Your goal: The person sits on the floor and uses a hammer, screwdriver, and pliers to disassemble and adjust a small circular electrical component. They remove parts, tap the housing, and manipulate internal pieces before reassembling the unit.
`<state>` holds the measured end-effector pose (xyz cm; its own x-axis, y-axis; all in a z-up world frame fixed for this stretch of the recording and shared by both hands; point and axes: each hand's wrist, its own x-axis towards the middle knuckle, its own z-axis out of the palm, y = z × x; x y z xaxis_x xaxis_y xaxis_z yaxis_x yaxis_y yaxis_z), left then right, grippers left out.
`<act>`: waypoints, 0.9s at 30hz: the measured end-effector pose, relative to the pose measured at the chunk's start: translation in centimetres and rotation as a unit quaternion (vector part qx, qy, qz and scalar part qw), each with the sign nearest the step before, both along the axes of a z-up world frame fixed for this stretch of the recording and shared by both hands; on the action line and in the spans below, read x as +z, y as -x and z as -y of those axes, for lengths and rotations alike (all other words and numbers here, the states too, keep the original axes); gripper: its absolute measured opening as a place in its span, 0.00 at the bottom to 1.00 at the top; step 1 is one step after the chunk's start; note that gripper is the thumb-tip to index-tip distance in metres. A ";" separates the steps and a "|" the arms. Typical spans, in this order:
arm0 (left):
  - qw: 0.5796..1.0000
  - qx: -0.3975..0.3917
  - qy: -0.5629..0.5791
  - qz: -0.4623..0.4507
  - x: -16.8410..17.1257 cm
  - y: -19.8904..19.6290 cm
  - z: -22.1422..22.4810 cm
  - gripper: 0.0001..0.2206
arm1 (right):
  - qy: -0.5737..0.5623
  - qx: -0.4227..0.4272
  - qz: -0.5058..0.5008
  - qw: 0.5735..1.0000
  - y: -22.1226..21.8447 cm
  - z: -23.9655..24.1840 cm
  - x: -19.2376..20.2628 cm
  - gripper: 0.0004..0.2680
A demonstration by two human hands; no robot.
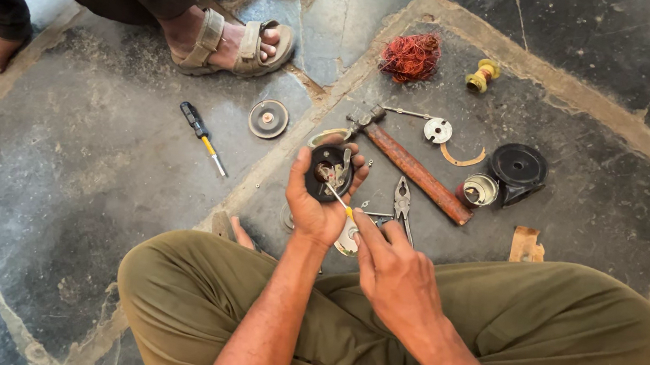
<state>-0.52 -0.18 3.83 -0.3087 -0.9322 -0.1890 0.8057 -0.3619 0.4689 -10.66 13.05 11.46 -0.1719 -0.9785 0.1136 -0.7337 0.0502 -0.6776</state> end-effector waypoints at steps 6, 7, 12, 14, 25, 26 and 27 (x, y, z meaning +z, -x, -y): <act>0.992 0.103 0.018 0.069 -1.1 1.2 -0.5 0.22 | 0.058 -0.012 0.068 0.996 -1.9 0.1 -3.1 0.13; 0.989 0.121 0.024 0.083 -1.2 1.2 -0.5 0.22 | 0.082 -0.015 0.088 0.993 -2.4 0.1 -3.4 0.13; 0.966 0.183 0.067 0.168 -1.7 1.1 -0.3 0.21 | -0.103 -0.113 0.354 0.922 -3.8 0.8 -4.5 0.14; 0.965 0.174 0.080 0.179 -2.2 1.2 -0.5 0.21 | -0.139 -0.146 0.463 0.863 -4.3 0.7 -5.0 0.15; 0.989 0.085 -0.071 0.097 -2.1 1.1 0.5 0.25 | 0.041 -0.109 0.218 0.969 -5.1 0.9 -6.2 0.15; 0.990 0.080 -0.079 0.088 -2.0 1.0 0.5 0.25 | 0.045 -0.106 0.216 0.970 -5.2 0.9 -6.2 0.15; 0.990 0.074 -0.085 0.079 -1.9 1.0 0.6 0.25 | 0.046 -0.106 0.213 0.970 -5.2 0.9 -6.3 0.15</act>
<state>-1.51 -0.79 1.97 -0.1252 -0.9155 -0.3822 0.7774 -0.3299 0.5355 -5.41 12.18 5.19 -0.4187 -0.9051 0.0735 -0.3662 0.0942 -0.9258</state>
